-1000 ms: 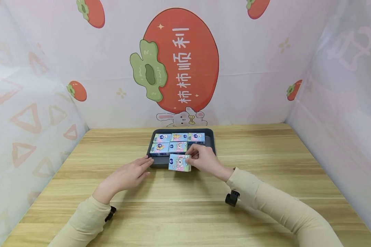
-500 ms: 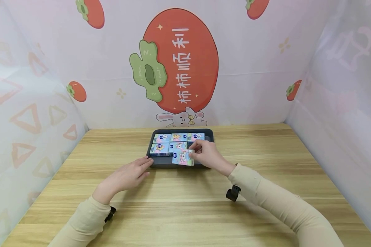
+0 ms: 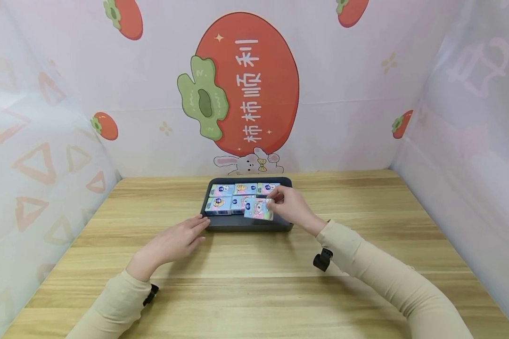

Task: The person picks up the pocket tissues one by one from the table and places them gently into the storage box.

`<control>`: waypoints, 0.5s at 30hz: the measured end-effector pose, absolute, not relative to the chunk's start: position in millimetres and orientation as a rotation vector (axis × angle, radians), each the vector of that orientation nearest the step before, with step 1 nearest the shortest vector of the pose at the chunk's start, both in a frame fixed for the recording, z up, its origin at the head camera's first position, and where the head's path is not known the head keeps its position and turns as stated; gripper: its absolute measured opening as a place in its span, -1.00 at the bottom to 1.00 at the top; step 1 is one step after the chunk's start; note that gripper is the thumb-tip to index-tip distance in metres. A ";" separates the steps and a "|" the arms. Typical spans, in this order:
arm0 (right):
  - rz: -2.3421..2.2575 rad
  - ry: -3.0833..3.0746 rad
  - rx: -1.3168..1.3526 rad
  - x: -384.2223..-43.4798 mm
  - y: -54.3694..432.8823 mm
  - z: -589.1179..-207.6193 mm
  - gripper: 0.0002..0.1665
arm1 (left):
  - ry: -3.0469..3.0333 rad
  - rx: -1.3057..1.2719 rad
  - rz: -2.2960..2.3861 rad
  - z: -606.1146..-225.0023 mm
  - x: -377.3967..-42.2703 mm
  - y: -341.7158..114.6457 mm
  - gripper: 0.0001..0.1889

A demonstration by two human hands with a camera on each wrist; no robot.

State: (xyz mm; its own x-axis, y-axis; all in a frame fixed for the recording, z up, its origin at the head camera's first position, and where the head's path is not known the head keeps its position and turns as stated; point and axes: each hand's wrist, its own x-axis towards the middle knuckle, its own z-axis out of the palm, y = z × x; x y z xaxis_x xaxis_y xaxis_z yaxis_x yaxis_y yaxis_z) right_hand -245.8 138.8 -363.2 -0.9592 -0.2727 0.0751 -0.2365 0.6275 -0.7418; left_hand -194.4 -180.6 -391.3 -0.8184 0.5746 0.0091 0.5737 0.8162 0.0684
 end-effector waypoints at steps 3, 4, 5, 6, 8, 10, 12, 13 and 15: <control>-1.253 2.805 -0.434 -248.3 141.4 -363.6 -0.74 | 2.983 0.938 0.104 -391.7 -194.2 -181.0 -0.52; -1.253 2.805 -0.436 -249.1 142.3 -363.8 -0.74 | 2.983 0.936 0.104 -391.9 -194.1 -181.1 -0.52; -1.259 2.802 -0.434 -249.9 143.2 -364.1 -0.73 | 2.983 0.936 0.103 -391.8 -194.1 -181.0 -0.52; -1.266 2.800 -0.431 -250.5 144.0 -364.3 -0.73 | 2.983 0.937 0.103 -391.7 -194.1 -181.0 -0.52; -1.272 2.799 -0.424 -252.3 145.7 -365.2 -0.72 | 2.984 0.939 0.105 -391.4 -194.1 -181.0 -0.52; -1.286 2.792 -0.413 -254.4 147.4 -366.4 -0.71 | 2.985 0.945 0.109 -391.1 -194.2 -181.0 -0.52; -1.306 2.781 -0.402 -256.6 149.0 -367.7 -0.71 | 2.988 0.954 0.113 -390.8 -194.1 -181.1 -0.52; -1.313 2.774 -0.394 -257.8 149.8 -368.5 -0.71 | 2.989 0.957 0.115 -390.7 -194.2 -181.1 -0.52; -1.336 2.755 -0.382 -260.1 151.4 -369.7 -0.70 | 2.990 0.961 0.119 -390.8 -194.2 -181.1 -0.52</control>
